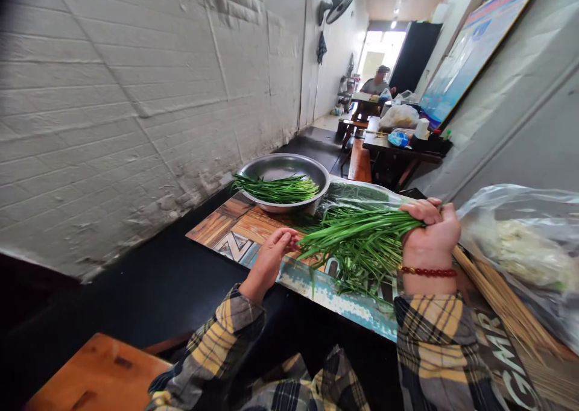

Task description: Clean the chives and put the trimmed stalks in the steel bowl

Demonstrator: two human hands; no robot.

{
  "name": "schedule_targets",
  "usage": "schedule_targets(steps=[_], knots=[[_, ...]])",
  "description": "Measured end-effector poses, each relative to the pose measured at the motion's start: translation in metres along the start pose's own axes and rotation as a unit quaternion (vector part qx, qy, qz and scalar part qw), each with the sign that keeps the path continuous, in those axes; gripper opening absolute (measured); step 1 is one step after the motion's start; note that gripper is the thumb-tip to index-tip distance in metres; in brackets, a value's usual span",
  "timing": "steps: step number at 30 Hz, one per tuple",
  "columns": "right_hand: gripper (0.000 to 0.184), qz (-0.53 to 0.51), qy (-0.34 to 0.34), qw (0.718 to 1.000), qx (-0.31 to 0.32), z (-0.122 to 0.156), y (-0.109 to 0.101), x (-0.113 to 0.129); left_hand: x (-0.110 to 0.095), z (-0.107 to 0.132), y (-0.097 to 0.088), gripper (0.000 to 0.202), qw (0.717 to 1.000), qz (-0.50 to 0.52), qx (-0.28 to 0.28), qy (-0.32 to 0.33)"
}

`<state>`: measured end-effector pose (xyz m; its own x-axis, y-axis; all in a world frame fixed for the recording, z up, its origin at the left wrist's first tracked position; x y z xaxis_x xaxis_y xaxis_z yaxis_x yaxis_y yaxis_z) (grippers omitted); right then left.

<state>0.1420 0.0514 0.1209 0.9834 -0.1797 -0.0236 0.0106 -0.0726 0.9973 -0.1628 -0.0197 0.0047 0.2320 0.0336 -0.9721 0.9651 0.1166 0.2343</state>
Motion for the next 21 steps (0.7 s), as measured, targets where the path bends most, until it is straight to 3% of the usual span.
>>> schedule_targets(steps=[9, 15, 21], knots=[[0.013, 0.01, -0.006, 0.999, -0.038, -0.011, -0.03, -0.005, 0.001, 0.026, -0.003, 0.027, 0.999, 0.003, 0.05, 0.004], [0.013, 0.029, -0.005, 0.997, -0.065, -0.015, -0.046, -0.013, -0.016, 0.034, 0.003, 0.029, 0.998, 0.025, 0.058, 0.01], [0.012, -0.003, 0.017, 0.997, -0.074, -0.014, -0.052, -0.022, -0.026, 0.032, 0.002, 0.02, 0.999, 0.021, 0.014, 0.034]])
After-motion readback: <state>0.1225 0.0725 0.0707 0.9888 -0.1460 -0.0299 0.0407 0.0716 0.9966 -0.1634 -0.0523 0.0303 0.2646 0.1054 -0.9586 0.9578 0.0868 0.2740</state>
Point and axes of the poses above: each hand's wrist, its own z-axis away from the middle knuckle, its own y-axis out of the palm, x = y × z, the point moved 8 cm from there along -z, towards the middle knuckle, and after that the axes turned 9 degrees about -z, right-handed, at the moved point
